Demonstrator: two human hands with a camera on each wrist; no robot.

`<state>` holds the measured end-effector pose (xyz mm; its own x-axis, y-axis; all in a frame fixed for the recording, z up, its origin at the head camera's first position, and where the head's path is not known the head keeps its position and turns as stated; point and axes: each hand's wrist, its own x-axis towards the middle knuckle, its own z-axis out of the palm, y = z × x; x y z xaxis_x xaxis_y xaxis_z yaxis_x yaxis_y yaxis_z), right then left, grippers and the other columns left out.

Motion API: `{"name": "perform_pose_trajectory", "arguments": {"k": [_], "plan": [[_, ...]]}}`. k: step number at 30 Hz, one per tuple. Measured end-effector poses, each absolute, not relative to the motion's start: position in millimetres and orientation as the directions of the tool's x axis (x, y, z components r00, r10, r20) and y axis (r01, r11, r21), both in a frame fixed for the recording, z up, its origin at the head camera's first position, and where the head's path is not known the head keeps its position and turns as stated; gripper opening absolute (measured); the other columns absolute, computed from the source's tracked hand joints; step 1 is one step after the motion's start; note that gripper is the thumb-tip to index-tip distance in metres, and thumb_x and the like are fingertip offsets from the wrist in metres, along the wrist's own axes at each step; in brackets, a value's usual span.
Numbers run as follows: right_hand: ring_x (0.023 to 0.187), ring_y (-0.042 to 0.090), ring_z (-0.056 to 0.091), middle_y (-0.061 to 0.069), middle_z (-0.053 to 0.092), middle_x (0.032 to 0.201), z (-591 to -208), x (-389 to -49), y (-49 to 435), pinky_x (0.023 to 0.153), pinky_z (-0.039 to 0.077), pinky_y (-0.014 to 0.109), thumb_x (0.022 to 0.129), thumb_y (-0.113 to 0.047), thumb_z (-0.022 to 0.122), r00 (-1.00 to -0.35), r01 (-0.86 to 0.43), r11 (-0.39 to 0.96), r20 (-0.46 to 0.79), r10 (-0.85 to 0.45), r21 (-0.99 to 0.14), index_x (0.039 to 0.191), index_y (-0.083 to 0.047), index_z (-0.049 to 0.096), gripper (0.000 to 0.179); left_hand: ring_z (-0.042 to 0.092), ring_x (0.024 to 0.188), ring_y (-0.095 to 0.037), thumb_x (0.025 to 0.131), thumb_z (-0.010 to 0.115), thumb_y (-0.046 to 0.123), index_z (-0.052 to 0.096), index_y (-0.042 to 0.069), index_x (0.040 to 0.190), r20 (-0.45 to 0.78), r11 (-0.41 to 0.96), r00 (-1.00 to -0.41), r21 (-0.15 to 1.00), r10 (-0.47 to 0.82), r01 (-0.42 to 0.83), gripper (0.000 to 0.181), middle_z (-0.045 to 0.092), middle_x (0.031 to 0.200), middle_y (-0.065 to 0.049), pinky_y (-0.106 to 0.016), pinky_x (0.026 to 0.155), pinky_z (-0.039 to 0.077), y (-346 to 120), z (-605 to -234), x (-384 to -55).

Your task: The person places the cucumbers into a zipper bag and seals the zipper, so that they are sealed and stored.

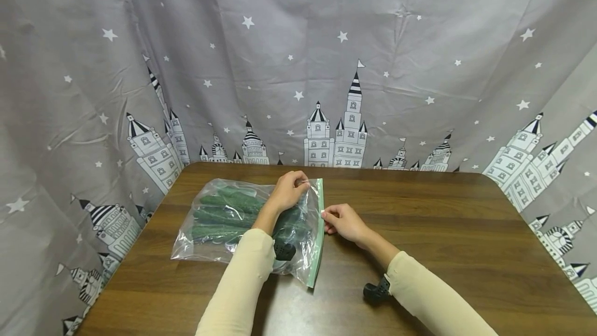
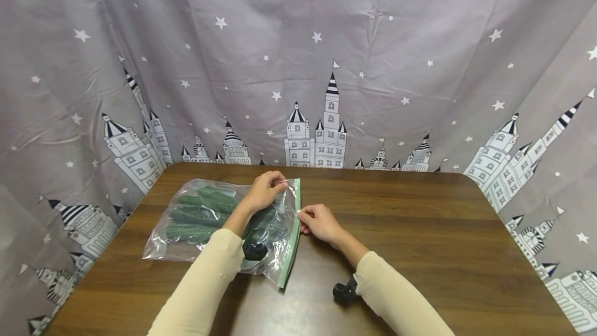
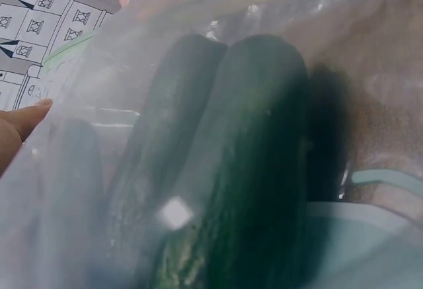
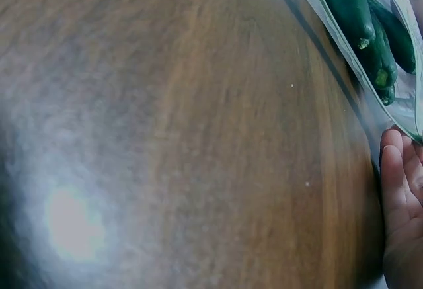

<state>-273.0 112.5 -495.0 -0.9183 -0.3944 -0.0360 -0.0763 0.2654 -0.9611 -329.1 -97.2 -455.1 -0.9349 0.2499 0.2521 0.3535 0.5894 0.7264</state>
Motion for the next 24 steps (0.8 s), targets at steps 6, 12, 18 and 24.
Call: {"name": "perform_pose_trajectory", "arguments": {"k": [6, 12, 18, 24], "plan": [[0.068, 0.013, 0.063, 0.007, 0.067, 0.076, -495, -269, 113, 0.064, 0.057, 0.025, 0.106, -0.006, 0.055, -0.913, -0.073, 0.254, -0.038, -0.407, -0.964, 0.107, 0.012, 0.068, 0.022, 0.053, 0.084, -0.022, 0.098, 0.070, 0.010, 0.071, 0.007, 0.096, 0.254, 0.592, -0.936, 0.725, 0.245, 0.352, 0.004, 0.059, 0.090, -0.007, -0.038, 0.075, 0.044, -97, -455, -330], [0.066, 0.013, 0.064, 0.008, 0.067, 0.073, -495, -265, 113, 0.063, 0.056, 0.024, 0.106, -0.005, 0.055, -0.910, -0.083, 0.255, -0.031, -0.414, -0.963, 0.103, 0.011, 0.069, 0.021, 0.053, 0.083, -0.022, 0.098, 0.070, 0.011, 0.071, 0.006, 0.095, 0.259, 0.592, -0.934, 0.724, 0.244, 0.355, 0.006, 0.058, 0.089, -0.007, -0.038, 0.074, 0.044, -96, -455, -329], [0.067, 0.013, 0.065, 0.007, 0.068, 0.072, -494, -262, 112, 0.063, 0.056, 0.024, 0.106, -0.006, 0.056, -0.905, -0.091, 0.272, -0.034, -0.423, -0.958, 0.100, 0.009, 0.070, 0.021, 0.053, 0.082, -0.022, 0.098, 0.071, 0.010, 0.071, 0.006, 0.095, 0.257, 0.589, -0.937, 0.729, 0.238, 0.350, 0.005, 0.058, 0.087, -0.006, -0.037, 0.073, 0.044, -96, -453, -328], [0.068, 0.013, 0.065, 0.007, 0.067, 0.073, -492, -258, 112, 0.064, 0.057, 0.026, 0.105, -0.007, 0.057, -0.905, -0.081, 0.293, -0.053, -0.422, -0.953, 0.098, 0.008, 0.071, 0.022, 0.054, 0.082, -0.022, 0.098, 0.071, 0.009, 0.070, 0.006, 0.095, 0.247, 0.584, -0.940, 0.736, 0.236, 0.341, 0.005, 0.058, 0.088, -0.006, -0.038, 0.074, 0.045, -97, -454, -328]]}}
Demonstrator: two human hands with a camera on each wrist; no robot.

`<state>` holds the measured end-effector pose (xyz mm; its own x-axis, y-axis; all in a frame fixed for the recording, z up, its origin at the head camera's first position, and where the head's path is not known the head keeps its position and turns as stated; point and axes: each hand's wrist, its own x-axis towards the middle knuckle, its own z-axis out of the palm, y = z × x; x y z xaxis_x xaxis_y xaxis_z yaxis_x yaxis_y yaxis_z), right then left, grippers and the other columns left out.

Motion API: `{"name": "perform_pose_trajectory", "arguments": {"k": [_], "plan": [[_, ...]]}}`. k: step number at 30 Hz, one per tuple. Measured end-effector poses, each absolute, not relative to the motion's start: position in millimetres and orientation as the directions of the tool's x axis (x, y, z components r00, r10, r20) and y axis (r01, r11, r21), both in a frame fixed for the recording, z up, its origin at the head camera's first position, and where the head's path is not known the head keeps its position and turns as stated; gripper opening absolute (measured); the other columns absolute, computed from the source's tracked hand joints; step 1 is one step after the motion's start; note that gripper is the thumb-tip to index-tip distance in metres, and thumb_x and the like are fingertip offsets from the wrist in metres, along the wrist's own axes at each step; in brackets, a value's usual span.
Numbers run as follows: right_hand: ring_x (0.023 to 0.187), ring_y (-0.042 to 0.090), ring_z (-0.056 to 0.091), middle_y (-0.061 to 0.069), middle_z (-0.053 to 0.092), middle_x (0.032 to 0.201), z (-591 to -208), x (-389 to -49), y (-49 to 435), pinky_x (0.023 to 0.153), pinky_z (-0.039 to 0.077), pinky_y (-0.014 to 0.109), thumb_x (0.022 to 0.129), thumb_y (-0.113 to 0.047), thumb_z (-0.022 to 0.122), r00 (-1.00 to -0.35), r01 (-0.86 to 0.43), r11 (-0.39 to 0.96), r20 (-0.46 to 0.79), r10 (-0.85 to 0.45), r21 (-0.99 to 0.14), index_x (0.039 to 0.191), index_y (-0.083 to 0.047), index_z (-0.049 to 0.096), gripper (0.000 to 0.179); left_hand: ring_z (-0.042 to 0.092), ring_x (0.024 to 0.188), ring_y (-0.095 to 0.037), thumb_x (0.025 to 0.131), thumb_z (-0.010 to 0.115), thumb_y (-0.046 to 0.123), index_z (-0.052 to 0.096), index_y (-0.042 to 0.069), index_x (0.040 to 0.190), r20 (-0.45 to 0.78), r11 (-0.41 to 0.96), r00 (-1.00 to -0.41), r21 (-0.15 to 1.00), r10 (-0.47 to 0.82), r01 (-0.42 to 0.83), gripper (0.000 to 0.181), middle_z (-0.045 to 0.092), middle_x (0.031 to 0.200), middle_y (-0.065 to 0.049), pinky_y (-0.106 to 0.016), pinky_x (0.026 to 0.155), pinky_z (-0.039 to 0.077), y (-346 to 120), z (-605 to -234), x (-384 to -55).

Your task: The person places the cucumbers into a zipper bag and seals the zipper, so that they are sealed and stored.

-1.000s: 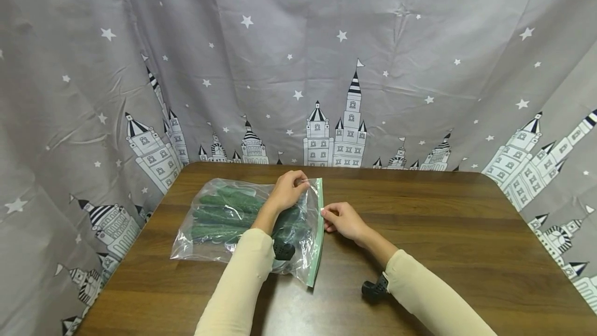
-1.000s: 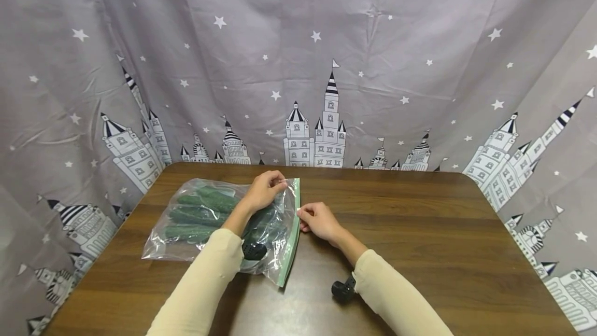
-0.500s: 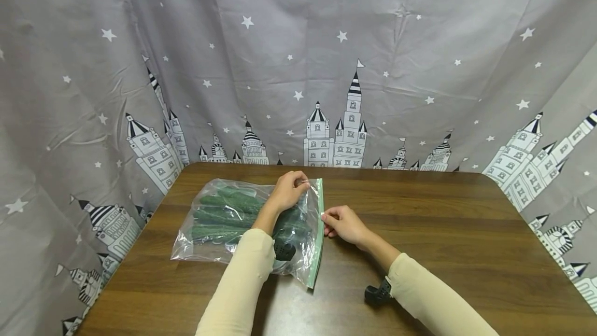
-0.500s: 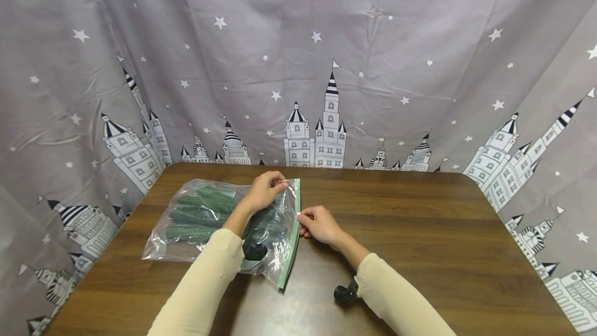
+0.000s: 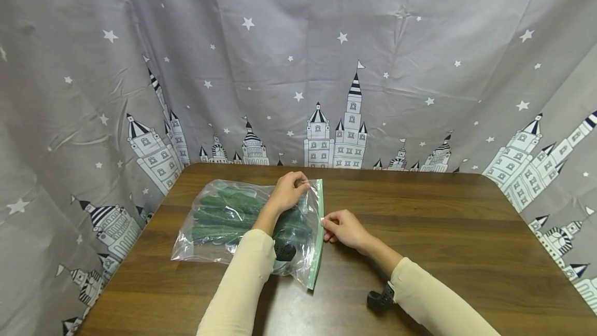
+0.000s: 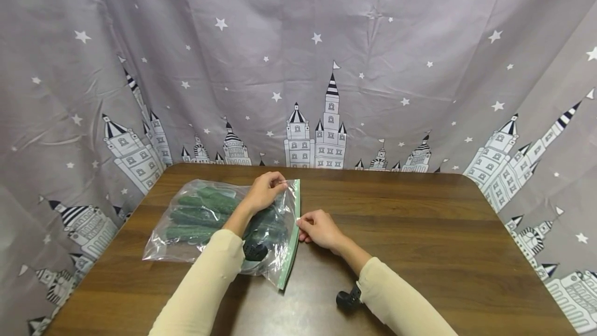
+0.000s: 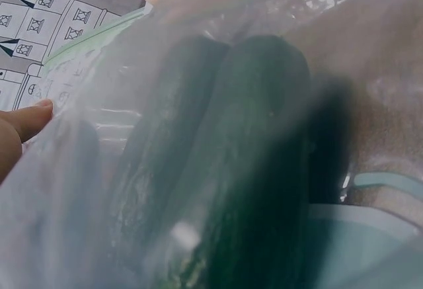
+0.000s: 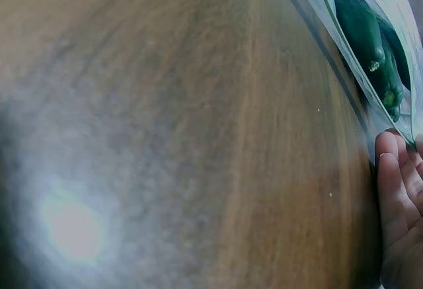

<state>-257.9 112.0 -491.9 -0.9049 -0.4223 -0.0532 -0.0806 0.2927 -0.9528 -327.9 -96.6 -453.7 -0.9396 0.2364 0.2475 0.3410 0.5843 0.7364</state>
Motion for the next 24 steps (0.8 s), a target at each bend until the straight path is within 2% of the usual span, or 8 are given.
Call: {"name": "perform_pose_trajectory", "arguments": {"k": [24], "plan": [[0.065, 0.013, 0.067, 0.004, 0.069, 0.073, -494, -242, 113, 0.061, 0.057, 0.027, 0.104, -0.008, 0.059, -0.887, -0.114, 0.326, -0.053, -0.460, -0.938, 0.095, 0.004, 0.074, 0.021, 0.052, 0.080, -0.021, 0.098, 0.071, 0.012, 0.071, 0.007, 0.095, 0.241, 0.586, -0.944, 0.740, 0.226, 0.330, 0.006, 0.056, 0.087, -0.005, -0.037, 0.072, 0.043, -97, -454, -328]]}}
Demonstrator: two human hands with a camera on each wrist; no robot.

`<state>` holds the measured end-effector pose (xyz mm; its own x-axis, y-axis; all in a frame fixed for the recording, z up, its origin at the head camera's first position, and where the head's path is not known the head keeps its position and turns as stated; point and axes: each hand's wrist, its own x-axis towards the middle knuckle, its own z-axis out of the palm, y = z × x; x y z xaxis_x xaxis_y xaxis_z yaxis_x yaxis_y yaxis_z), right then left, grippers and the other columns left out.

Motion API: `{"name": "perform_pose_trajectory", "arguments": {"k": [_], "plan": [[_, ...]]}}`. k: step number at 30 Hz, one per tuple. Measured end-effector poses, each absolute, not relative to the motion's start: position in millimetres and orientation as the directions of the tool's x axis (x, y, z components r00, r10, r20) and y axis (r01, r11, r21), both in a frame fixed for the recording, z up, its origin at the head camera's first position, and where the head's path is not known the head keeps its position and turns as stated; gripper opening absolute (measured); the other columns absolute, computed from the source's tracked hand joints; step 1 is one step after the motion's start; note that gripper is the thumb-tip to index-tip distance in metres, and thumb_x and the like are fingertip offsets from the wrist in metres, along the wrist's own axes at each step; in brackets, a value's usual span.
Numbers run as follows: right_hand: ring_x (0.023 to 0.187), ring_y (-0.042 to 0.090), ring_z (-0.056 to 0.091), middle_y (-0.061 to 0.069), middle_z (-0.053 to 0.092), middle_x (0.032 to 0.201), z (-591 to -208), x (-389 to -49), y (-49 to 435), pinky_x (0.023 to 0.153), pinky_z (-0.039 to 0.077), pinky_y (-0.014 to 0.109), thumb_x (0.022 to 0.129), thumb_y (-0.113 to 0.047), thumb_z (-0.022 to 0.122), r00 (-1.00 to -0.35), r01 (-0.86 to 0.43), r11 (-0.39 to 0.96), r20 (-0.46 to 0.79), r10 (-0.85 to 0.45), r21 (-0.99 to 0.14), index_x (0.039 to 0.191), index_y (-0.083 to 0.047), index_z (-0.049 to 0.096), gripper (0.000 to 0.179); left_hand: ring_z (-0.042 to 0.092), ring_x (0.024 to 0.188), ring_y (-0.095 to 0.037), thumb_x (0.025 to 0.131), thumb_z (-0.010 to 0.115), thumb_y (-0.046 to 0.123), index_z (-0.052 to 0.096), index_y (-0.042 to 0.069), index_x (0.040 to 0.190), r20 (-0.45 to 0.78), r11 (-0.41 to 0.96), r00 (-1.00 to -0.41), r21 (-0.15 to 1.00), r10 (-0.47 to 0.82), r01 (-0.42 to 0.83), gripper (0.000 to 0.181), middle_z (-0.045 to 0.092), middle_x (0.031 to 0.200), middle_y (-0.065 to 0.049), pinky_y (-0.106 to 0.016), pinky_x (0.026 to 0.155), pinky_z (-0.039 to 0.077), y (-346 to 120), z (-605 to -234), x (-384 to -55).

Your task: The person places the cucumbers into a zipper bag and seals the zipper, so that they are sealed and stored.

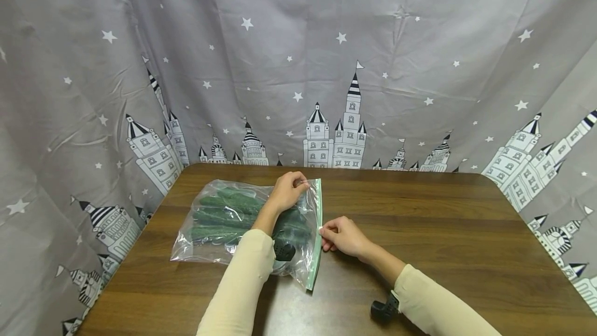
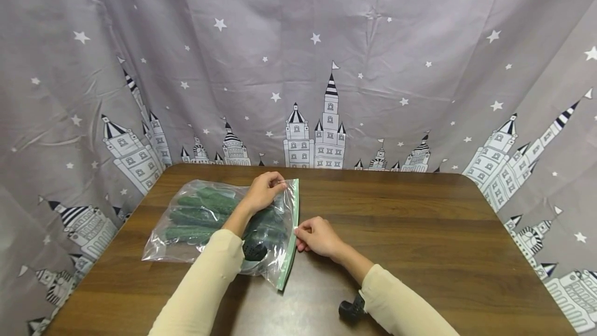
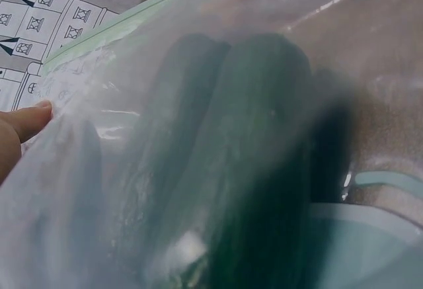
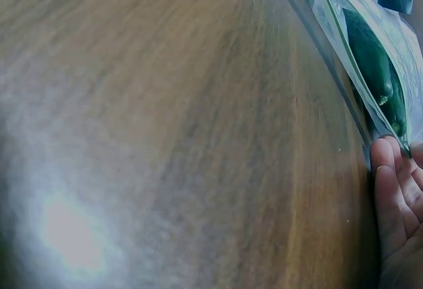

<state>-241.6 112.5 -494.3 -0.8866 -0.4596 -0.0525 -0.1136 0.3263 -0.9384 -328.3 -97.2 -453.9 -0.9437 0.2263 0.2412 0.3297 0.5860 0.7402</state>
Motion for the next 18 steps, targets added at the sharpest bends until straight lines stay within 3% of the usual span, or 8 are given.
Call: {"name": "perform_pose_trajectory", "arguments": {"k": [18], "plan": [[0.065, 0.013, 0.066, 0.005, 0.068, 0.071, -491.3, -237.1, 113.8, 0.061, 0.057, 0.027, 0.104, -0.009, 0.060, -0.865, -0.118, 0.337, -0.070, -0.497, -0.934, 0.090, 0.003, 0.073, 0.023, 0.052, 0.081, -0.022, 0.100, 0.069, 0.012, 0.072, 0.007, 0.095, 0.229, 0.578, -0.954, 0.759, 0.195, 0.300, 0.007, 0.057, 0.088, -0.006, -0.037, 0.072, 0.044, -97.1, -454.5, -328.0]]}}
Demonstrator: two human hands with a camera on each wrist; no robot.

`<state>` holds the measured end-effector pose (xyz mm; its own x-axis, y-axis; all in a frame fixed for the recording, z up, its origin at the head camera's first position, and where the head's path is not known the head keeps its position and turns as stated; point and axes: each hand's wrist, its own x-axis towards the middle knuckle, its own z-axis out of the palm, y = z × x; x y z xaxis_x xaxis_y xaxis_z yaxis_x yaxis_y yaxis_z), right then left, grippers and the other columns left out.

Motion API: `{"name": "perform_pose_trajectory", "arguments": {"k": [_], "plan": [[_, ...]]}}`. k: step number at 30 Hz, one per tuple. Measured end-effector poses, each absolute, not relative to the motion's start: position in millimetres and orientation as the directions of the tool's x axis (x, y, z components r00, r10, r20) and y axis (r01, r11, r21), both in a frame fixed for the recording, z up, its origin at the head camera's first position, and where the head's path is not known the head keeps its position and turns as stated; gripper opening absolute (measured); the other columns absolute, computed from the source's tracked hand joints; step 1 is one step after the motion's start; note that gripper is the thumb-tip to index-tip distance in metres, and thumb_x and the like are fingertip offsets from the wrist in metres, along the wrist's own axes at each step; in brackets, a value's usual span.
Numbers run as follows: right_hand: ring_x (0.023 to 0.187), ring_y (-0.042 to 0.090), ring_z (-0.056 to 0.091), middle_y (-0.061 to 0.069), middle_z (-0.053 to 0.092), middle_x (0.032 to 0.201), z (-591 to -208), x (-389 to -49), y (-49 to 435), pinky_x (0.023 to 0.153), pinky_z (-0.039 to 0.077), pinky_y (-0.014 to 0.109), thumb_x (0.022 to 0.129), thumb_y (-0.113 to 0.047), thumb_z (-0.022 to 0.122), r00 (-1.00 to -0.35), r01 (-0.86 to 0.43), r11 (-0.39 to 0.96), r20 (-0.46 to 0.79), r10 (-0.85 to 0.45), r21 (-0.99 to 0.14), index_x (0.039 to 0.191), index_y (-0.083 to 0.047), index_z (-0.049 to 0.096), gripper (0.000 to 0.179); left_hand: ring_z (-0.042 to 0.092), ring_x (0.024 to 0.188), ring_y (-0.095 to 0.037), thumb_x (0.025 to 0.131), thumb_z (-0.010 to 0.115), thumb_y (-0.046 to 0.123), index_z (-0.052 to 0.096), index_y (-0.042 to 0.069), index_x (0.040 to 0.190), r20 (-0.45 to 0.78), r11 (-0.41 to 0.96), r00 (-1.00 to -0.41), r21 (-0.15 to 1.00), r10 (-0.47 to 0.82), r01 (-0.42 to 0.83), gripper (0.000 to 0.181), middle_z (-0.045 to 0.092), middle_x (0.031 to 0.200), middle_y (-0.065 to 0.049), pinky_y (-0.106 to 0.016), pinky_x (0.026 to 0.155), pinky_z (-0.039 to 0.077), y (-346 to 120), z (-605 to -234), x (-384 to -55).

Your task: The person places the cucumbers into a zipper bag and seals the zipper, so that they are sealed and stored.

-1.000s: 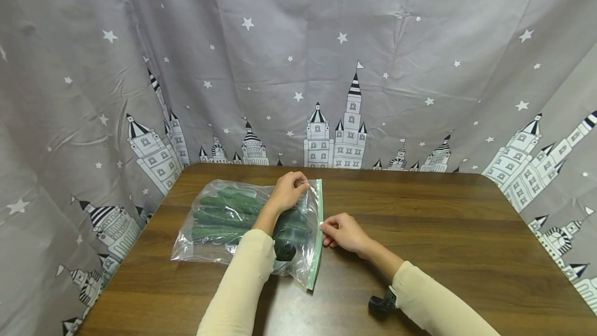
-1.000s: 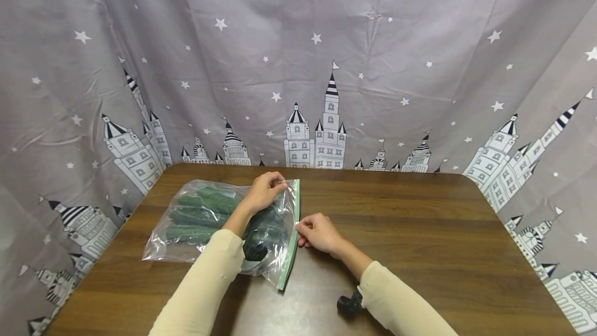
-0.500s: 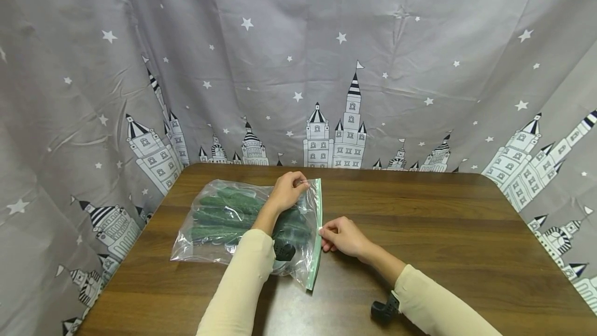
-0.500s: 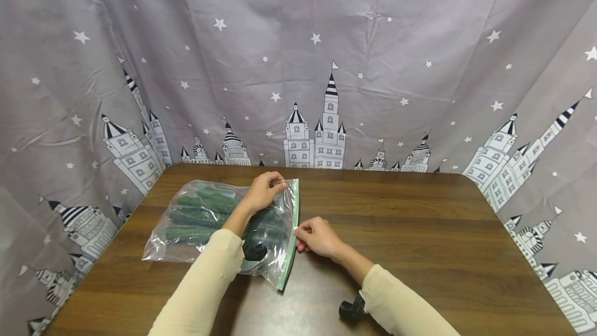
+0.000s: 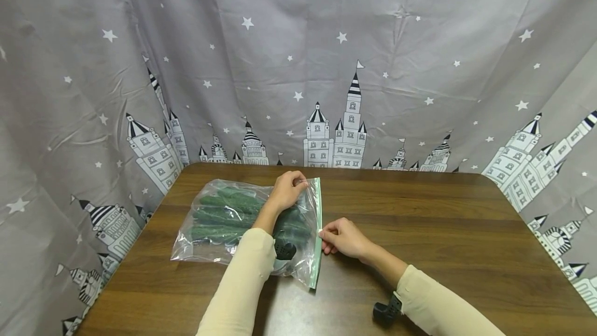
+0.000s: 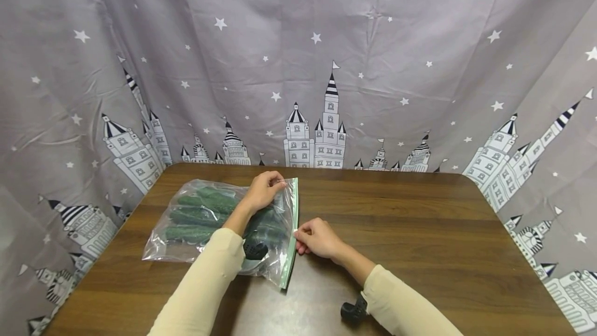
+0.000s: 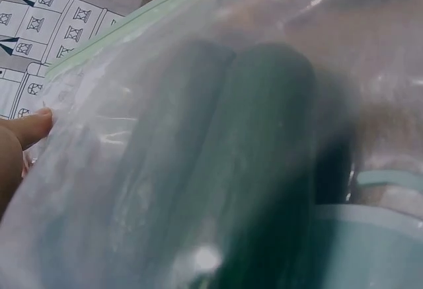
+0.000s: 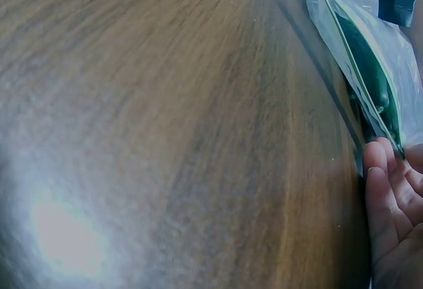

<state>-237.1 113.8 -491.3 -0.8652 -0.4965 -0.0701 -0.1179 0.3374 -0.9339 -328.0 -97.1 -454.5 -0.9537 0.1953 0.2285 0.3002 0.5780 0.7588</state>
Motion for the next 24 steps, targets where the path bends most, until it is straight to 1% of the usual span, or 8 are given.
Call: {"name": "perform_pose_trajectory", "arguments": {"k": [8, 15, 20, 24], "plan": [[0.064, 0.013, 0.066, 0.006, 0.068, 0.071, -488.3, -236.7, 116.9, 0.060, 0.057, 0.026, 0.104, -0.006, 0.059, -0.850, -0.098, 0.327, -0.092, -0.518, -0.940, 0.090, 0.004, 0.073, 0.022, 0.050, 0.079, -0.022, 0.102, 0.067, 0.014, 0.072, 0.007, 0.097, 0.192, 0.556, -0.966, 0.791, 0.173, 0.256, 0.009, 0.057, 0.092, -0.007, -0.037, 0.069, 0.043, -98.3, -452.3, -328.9], [0.063, 0.013, 0.064, 0.006, 0.067, 0.070, -487.4, -237.3, 119.9, 0.058, 0.055, 0.024, 0.103, -0.004, 0.060, -0.845, -0.089, 0.317, -0.097, -0.526, -0.944, 0.090, 0.005, 0.072, 0.020, 0.051, 0.083, -0.023, 0.101, 0.068, 0.012, 0.072, 0.006, 0.096, 0.210, 0.562, -0.970, 0.792, 0.119, 0.240, 0.009, 0.059, 0.092, -0.008, -0.039, 0.074, 0.044, -96.7, -452.1, -333.8], [0.063, 0.012, 0.064, 0.006, 0.067, 0.070, -486.7, -236.6, 121.5, 0.058, 0.056, 0.025, 0.102, -0.003, 0.060, -0.839, -0.103, 0.314, -0.087, -0.537, -0.944, 0.091, 0.007, 0.072, 0.020, 0.051, 0.082, -0.024, 0.101, 0.068, 0.011, 0.072, 0.005, 0.094, 0.215, 0.564, -0.971, 0.792, 0.101, 0.233, 0.010, 0.058, 0.089, -0.007, -0.039, 0.073, 0.043, -96.3, -451.6, -335.5], [0.062, 0.012, 0.064, 0.006, 0.067, 0.070, -487.0, -235.9, 122.9, 0.058, 0.056, 0.024, 0.102, -0.003, 0.059, -0.838, -0.098, 0.324, -0.097, -0.537, -0.941, 0.090, 0.006, 0.072, 0.020, 0.051, 0.083, -0.024, 0.101, 0.068, 0.013, 0.072, 0.006, 0.095, 0.206, 0.565, -0.973, 0.793, 0.099, 0.226, 0.010, 0.059, 0.090, -0.007, -0.040, 0.074, 0.043, -96.1, -453.3, -336.6]]}}
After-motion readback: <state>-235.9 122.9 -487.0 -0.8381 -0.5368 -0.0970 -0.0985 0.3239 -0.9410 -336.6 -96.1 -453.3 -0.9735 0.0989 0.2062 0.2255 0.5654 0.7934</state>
